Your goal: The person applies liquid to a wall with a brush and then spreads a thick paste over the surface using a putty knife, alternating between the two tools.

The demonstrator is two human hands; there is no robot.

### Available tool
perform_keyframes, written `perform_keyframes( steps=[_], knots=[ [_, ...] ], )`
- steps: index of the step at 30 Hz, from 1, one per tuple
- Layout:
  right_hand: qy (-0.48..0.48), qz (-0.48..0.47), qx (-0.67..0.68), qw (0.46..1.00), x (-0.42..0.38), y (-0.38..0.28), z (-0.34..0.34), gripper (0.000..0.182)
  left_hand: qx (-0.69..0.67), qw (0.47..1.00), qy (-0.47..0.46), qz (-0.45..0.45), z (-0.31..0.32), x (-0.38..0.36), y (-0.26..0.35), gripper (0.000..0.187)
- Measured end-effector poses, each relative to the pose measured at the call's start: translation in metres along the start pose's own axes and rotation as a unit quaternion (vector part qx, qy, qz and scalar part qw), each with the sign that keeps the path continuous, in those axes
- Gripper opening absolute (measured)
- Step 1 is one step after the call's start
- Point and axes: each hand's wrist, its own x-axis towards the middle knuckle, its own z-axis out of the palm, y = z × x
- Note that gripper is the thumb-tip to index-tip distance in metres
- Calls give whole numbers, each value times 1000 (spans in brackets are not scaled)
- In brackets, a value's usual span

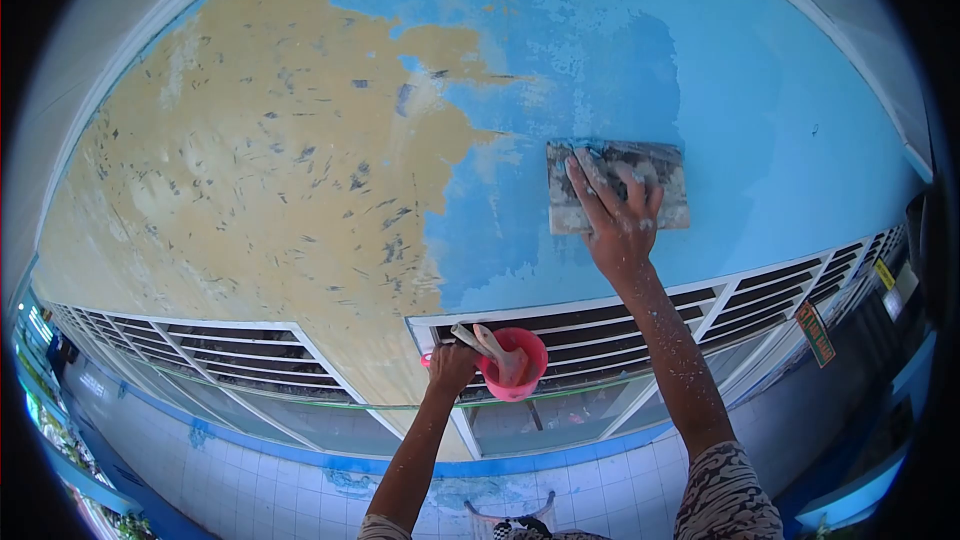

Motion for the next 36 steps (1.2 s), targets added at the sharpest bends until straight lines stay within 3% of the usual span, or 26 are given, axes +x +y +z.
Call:
perform_keyframes(
  steps=[2, 7, 11, 14, 17, 20, 23, 32, 36],
  knots=[
    [-4, 1, 22, 1000, 6, 1, -4, 70, 6, 1000, -5, 5, -7, 1, 5, 11],
    [-12, 17, 42, 999, -28, -9, 6, 67, -12, 999, 38, -6, -2, -3, -1, 12],
    [24, 18, 29, 999, 16, -10, 3, 60, -35, 998, 48, -14, 0, -3, 1, 9],
    [26, 17, 59, 998, 40, -9, -4, 65, -21, 999, 18, -23, -4, -3, 3, 6],
    [-2, 16, 42, 999, 12, -12, -5, 67, -48, 998, 22, -39, -4, -6, 5, 6],
    [30, 5, 2, 1000, 14, -8, 10, 72, -41, 998, 31, -38, -11, -6, 9, 7],
    [64, 26, 33, 997, 89, -11, -5, 78, -29, 998, 42, -28, -9, -9, 5, 5],
    [37, 21, 14, 999, 12, -18, 1, 63, -38, 998, 9, -50, -12, -7, 6, 4],
    [45, 18, 40, 998, 68, -15, -10, 69, -66, 997, 4, -29, -7, -7, 0, 4]
  ],
)
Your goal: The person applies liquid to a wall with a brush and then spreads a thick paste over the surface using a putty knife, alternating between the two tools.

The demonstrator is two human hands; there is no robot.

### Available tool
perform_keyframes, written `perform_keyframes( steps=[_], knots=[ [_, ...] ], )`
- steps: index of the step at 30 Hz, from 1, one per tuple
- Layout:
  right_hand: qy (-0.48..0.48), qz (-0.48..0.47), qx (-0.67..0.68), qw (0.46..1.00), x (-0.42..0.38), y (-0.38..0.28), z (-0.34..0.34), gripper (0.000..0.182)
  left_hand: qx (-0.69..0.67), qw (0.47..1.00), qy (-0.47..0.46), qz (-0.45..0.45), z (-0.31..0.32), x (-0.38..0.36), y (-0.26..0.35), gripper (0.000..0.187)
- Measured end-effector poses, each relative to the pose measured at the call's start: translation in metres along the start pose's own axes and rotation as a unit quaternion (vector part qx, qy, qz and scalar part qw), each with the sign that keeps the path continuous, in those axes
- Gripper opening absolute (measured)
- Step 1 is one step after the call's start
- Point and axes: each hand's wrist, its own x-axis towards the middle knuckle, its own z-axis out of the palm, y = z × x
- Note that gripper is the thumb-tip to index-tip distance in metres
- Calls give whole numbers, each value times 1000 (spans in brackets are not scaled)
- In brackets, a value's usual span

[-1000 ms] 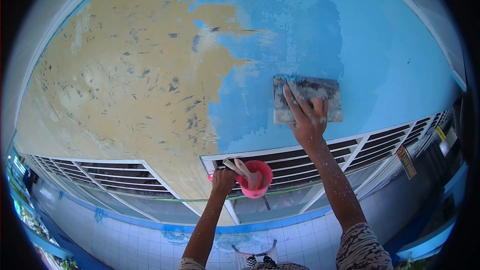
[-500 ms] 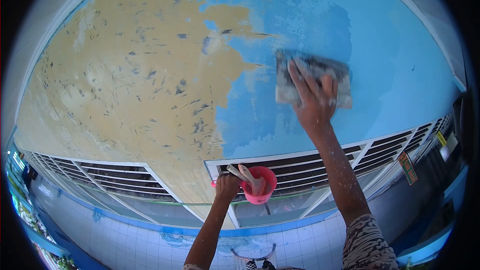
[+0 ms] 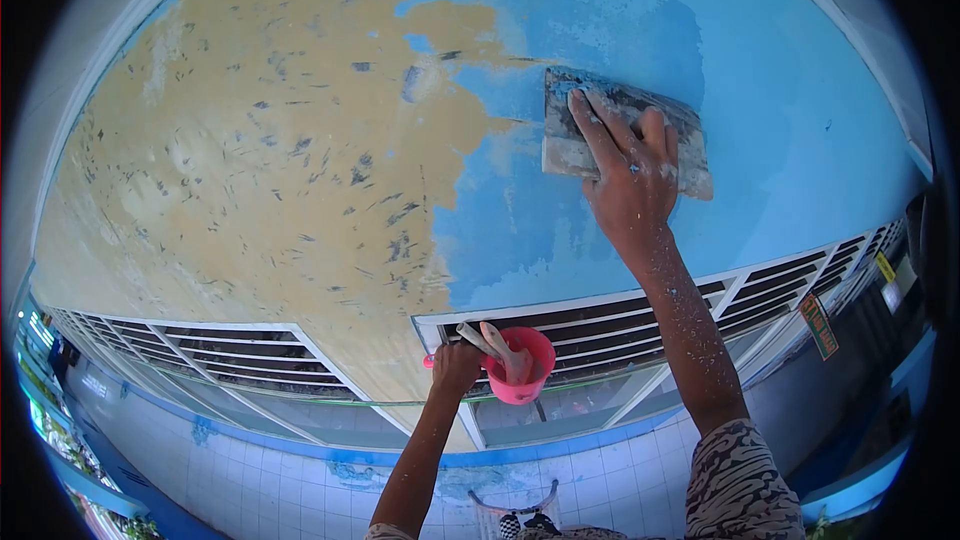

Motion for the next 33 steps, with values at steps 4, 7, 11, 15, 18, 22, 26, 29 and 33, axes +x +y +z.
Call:
perform_keyframes(
  steps=[4, 7, 11, 15, 18, 22, 26, 29, 33],
  knots=[
    [-40, -10, -29, 999, -34, 1, -10, 65, 19, 999, -22, -20, -6, -2, 2, 5],
    [-15, 2, -16, 1000, -25, 3, -2, 64, 27, 999, -12, -32, -3, 3, 4, 7],
    [-15, -11, -33, 999, -18, 4, -3, 62, 27, 998, -38, -35, -8, 1, 6, 12],
    [-8, -1, -18, 1000, -38, 11, 4, 59, 41, 996, -67, -44, -13, 3, 7, 15],
    [19, -12, -33, 999, 7, 6, 6, 62, 11, 997, -47, -53, -7, -1, 5, 17],
    [11, -13, -32, 999, 2, 5, 2, 63, 23, 995, -79, -59, -18, 1, 12, 17],
    [-12, -4, -41, 999, -14, 6, 3, 65, 25, 997, -41, -60, -5, -2, 6, 16],
    [-5, 14, -28, 999, 12, 1, 1, 69, 34, 996, -62, -45, -11, -1, 8, 16],
    [-36, 8, -42, 998, -17, 3, -6, 68, 17, 996, -69, -61, -20, -1, 11, 18]
  ],
)
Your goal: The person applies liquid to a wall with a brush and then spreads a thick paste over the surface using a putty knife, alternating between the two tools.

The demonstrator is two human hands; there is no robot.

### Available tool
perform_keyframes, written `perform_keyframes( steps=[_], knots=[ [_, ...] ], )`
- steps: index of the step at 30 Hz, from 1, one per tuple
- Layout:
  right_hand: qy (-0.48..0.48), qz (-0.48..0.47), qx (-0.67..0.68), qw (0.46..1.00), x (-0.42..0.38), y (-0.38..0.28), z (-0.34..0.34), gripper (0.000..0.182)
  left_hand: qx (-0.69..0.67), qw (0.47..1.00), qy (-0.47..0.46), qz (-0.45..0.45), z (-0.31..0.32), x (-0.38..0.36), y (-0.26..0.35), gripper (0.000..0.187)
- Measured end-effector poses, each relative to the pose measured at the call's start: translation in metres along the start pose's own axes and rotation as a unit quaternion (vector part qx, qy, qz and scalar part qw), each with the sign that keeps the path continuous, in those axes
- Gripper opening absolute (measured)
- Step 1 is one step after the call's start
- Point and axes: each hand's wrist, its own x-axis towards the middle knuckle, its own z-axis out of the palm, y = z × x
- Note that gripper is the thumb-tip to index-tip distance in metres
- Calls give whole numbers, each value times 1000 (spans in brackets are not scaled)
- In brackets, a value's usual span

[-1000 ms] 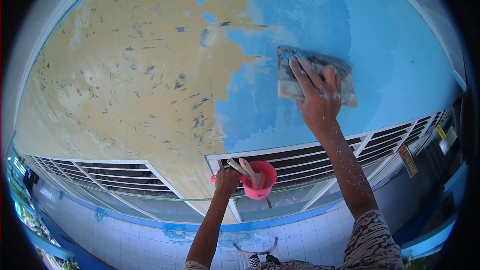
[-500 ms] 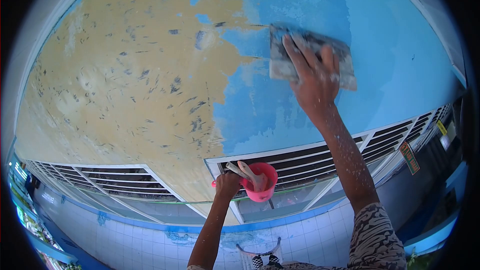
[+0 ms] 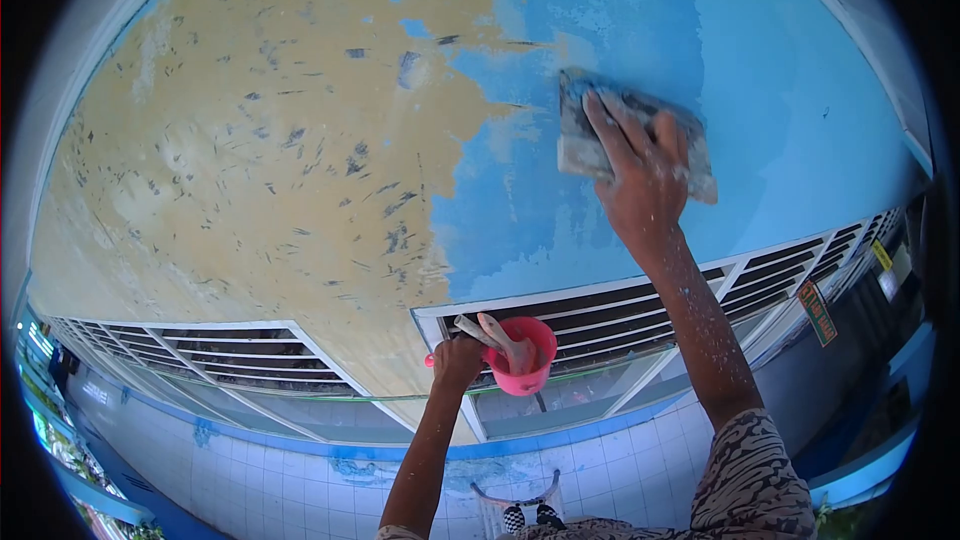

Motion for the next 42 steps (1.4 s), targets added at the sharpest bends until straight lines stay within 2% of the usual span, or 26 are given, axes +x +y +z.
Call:
perform_keyframes(
  steps=[3, 6, 12, 16, 19, 23, 25, 26, 28, 30, 32, 36, 38, 40, 42],
  knots=[
    [41, 7, -6, 999, -2, 0, 13, 67, 12, 1000, 6, -9, 8, 3, -2, 19],
    [65, 4, 5, 998, 36, -2, 10, 68, 7, 1000, -3, -2, 7, 0, -2, 18],
    [42, 10, 16, 999, -11, 1, 10, 64, 1, 1000, -5, -8, 7, 2, -1, 14],
    [41, 8, 17, 999, 11, 5, 9, 65, -16, 1000, -3, -13, 10, 1, -3, 17],
    [30, -11, 13, 999, 7, 12, 8, 66, -28, 1000, 3, -10, 10, 4, -2, 14],
    [16, 8, 28, 999, -6, 13, 15, 65, -7, 1000, 22, -7, 14, 3, -4, 14],
    [87, -18, -13, 996, 18, 16, 21, 66, -15, 999, 32, -6, 13, 4, -3, 14],
    [83, -12, -14, 996, 28, 15, 21, 66, -21, 999, 35, -4, 13, 2, -3, 14],
    [72, 0, 17, 997, 46, 10, 15, 66, -13, 1000, 4, -14, 7, 2, -1, 14],
    [83, -6, 35, 996, 24, 13, 18, 64, -11, 999, -17, -29, 7, 1, 3, 14],
    [36, 22, 12, 999, -9, 9, 18, 77, -11, 1000, 15, -21, 9, 2, 0, 14],
    [74, 17, -22, 997, 32, 13, 19, 80, -8, 999, -11, -29, 10, 5, -2, 14],
    [134, 3, -7, 991, 73, 16, 19, 62, -3, 1000, -12, -26, 10, 4, -1, 14],
    [126, 5, 11, 992, 67, 13, 15, 62, -4, 1000, -5, -28, 13, 1, 0, 14],
    [78, 17, 34, 996, 35, 11, 10, 61, -8, 999, 31, -13, 15, 2, -1, 14]
  ],
)
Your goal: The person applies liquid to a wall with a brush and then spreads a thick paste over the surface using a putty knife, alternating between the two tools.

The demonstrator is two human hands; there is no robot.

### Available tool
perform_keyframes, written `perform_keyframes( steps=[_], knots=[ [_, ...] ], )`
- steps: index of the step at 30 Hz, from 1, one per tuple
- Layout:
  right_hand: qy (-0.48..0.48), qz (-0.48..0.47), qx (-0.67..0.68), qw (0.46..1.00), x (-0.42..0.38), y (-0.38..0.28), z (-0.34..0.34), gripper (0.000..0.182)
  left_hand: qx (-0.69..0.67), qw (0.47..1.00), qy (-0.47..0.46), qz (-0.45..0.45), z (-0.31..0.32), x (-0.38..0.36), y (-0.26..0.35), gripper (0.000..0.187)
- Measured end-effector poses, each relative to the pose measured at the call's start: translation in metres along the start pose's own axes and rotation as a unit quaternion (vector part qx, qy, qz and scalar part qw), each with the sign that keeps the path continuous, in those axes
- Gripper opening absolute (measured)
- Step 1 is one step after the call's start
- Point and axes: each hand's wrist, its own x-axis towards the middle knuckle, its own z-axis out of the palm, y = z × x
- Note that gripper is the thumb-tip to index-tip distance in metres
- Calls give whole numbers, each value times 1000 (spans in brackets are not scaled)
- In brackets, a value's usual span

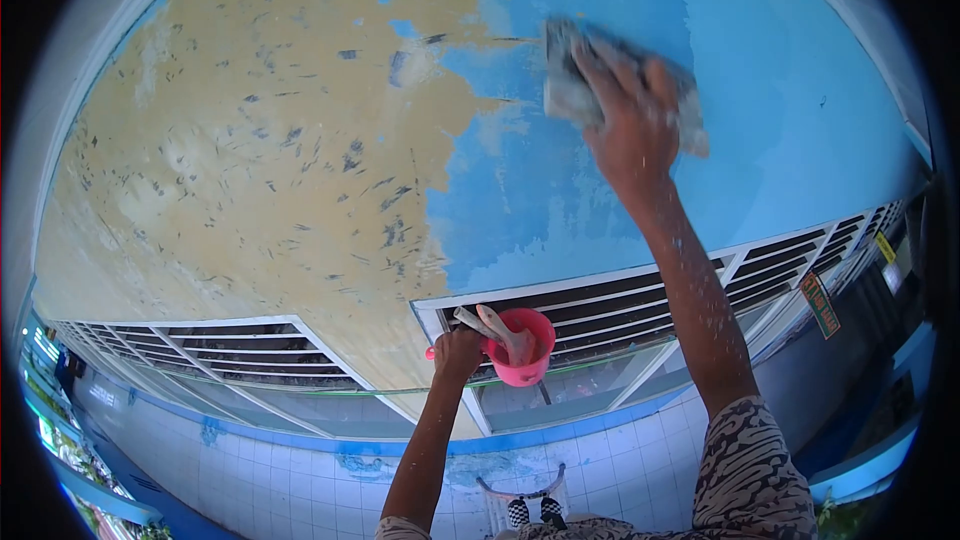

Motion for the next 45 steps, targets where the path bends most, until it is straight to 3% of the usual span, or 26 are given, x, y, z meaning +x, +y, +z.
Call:
perform_keyframes(
  steps=[2, 5, 7, 9, 12, 17, 19, 22, 24, 27, 29, 30, 32, 36, 41, 45],
  knots=[
    [-43, -21, -2, 999, -61, -5, 1, 59, -5, 1000, -4, 4, -12, -2, 4, 13],
    [-39, -38, -34, 998, -74, -7, 6, 58, 2, 1000, -15, -3, -2, -1, -1, 15],
    [27, -42, -31, 998, -14, -8, 7, 58, 10, 1000, -30, 3, -3, 1, -1, 14],
    [32, -41, -30, 998, 39, -3, 14, 61, 17, 999, -43, -2, -2, 2, -1, 14],
    [51, -57, -23, 997, 38, 0, 18, 65, 12, 999, -31, 10, -9, -1, -2, 12],
    [-76, -63, -23, 995, -85, -23, 2, 67, 37, 999, 3, 36, -10, -12, -25, 12],
    [-74, -57, -4, 996, -67, -27, -6, 65, 46, 997, 51, 47, -5, -12, -32, 15],
    [-63, -55, -8, 996, -63, -28, 0, 62, 48, 997, 51, 43, 6, -13, -37, 15],
    [-54, -72, -29, 996, -69, -26, 3, 61, 58, 998, 2, 23, 12, -14, -29, 22],
    [-44, -47, 5, 998, -76, -28, 7, 62, 9, 999, 30, -3, -1, -17, -21, 20],
    [-69, -20, -3, 997, -82, -33, 2, 80, 25, 999, 26, 1, -1, -18, -22, 19],
    [-67, -16, 1, 998, -80, -38, 5, 80, 33, 999, 27, 8, -1, -18, -24, 18],
    [-19, -42, -4, 999, -65, -33, 14, 64, 14, 998, 57, 13, -1, -15, -23, 16],
    [8, -14, 30, 999, -13, -44, 14, 64, 20, 1000, 21, 1, -2, -18, -23, 17],
    [-31, -30, -9, 999, -60, -36, 13, 64, 14, 1000, 17, -17, 1, -16, -25, 21],
    [-5, -9, 1, 1000, -10, -44, 15, 64, 10, 1000, 13, -19, -6, -13, -17, 19]
  ],
)
